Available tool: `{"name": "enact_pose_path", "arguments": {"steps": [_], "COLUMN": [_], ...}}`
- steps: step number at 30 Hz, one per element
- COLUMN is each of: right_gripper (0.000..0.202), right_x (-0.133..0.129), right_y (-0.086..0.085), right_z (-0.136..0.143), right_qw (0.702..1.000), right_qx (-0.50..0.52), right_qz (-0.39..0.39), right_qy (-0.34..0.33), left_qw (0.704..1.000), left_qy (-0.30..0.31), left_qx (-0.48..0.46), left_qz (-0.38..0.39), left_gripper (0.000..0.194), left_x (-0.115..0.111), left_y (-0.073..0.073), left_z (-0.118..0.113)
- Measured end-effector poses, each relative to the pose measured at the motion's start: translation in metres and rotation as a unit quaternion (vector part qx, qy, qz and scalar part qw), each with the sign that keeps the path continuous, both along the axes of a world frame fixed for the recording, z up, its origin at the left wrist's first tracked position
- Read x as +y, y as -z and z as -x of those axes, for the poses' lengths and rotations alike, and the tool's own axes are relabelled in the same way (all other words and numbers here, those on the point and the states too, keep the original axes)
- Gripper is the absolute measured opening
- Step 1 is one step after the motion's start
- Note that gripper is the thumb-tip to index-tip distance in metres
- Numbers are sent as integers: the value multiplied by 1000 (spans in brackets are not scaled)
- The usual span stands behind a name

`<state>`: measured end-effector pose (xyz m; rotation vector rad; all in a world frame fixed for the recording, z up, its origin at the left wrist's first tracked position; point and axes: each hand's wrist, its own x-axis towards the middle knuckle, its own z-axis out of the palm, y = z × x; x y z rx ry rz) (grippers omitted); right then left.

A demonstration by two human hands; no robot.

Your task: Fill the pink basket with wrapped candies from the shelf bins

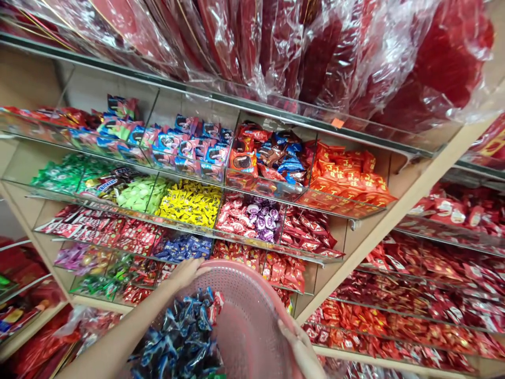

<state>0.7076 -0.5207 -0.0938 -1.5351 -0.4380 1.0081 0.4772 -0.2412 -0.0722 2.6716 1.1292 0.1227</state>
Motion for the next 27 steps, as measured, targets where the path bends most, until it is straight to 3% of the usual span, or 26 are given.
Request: {"name": "enact_pose_path", "arguments": {"steps": [4, 11, 15, 22, 27], "right_gripper": [64, 67, 67, 62, 53], "right_x": [3, 2, 0, 7, 3], "right_y": [3, 22, 15, -3, 5], "right_z": [1, -15, -19, -2, 2], "right_qw": [999, 999, 999, 998, 997], "right_qx": [-37, -34, -33, -33, -51], "right_qz": [-13, -8, 9, -14, -1], "right_qy": [23, -1, 6, 56, 57], "left_qw": [1000, 998, 998, 999, 998], "left_qy": [-18, -59, -65, -40, -65], "left_qx": [-1, 8, 10, 9, 23], "left_qz": [16, -17, -16, -24, -12], "left_gripper": [47, 49, 48, 49, 51], "left_x": [-2, -17, -15, -3, -9], "left_y": [-4, 17, 16, -1, 9], "left_z": [0, -11, -16, -21, -24]}}
